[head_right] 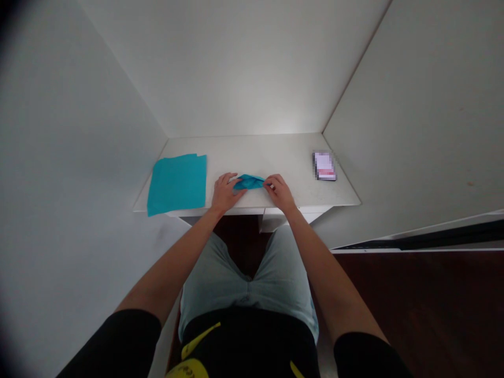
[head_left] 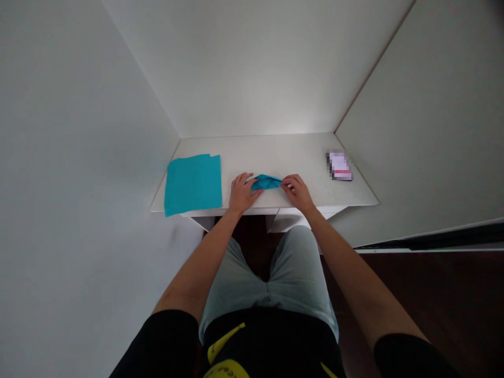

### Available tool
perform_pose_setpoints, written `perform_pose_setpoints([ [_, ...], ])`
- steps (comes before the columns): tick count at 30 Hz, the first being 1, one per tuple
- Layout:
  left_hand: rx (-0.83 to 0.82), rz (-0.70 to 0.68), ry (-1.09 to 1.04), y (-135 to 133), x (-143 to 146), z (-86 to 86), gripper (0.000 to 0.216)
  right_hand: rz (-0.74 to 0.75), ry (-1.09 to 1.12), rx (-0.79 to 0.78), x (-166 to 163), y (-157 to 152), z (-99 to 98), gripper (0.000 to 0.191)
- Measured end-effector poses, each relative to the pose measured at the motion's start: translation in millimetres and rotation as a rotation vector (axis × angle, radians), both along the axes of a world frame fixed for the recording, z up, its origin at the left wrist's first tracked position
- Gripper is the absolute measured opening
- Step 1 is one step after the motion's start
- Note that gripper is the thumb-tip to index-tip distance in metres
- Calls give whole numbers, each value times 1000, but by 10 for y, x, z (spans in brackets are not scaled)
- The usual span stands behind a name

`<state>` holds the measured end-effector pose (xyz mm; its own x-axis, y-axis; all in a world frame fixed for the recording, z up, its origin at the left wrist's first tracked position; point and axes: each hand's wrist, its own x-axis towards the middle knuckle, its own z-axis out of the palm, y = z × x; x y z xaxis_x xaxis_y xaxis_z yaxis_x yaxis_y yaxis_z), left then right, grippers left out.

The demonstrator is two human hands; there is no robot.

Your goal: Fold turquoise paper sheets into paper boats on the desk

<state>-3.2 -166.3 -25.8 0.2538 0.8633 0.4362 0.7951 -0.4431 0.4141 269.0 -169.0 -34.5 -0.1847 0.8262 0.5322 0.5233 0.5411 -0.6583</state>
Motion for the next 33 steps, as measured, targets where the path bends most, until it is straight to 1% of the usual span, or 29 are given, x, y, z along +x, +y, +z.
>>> perform_pose_setpoints([
  [2,-11,11,-14,-4,10,5,39,3,46,-38,-10,-6,18,20],
  [7,-9,66,-88,-3,11,24,14,9,145,-112,-58,-55,60,32],
  [11,-63,83,-115,15,1,38,6,-21,216,-155,-63,-98,98,37],
  [13,-72,72,-131,21,-5,43,10,-14,281,-186,-46,-85,95,40],
  [18,-52,9,-142,36,-22,37,31,-8,484,-248,5,32,42,53],
  [22,-65,12,-115,51,-23,14,38,8,552,-256,31,85,34,54],
  [25,-62,18,-97,47,-5,5,35,-15,572,-250,63,90,43,52],
  [33,-61,13,-87,20,26,29,17,-67,616,-195,123,99,35,51],
])
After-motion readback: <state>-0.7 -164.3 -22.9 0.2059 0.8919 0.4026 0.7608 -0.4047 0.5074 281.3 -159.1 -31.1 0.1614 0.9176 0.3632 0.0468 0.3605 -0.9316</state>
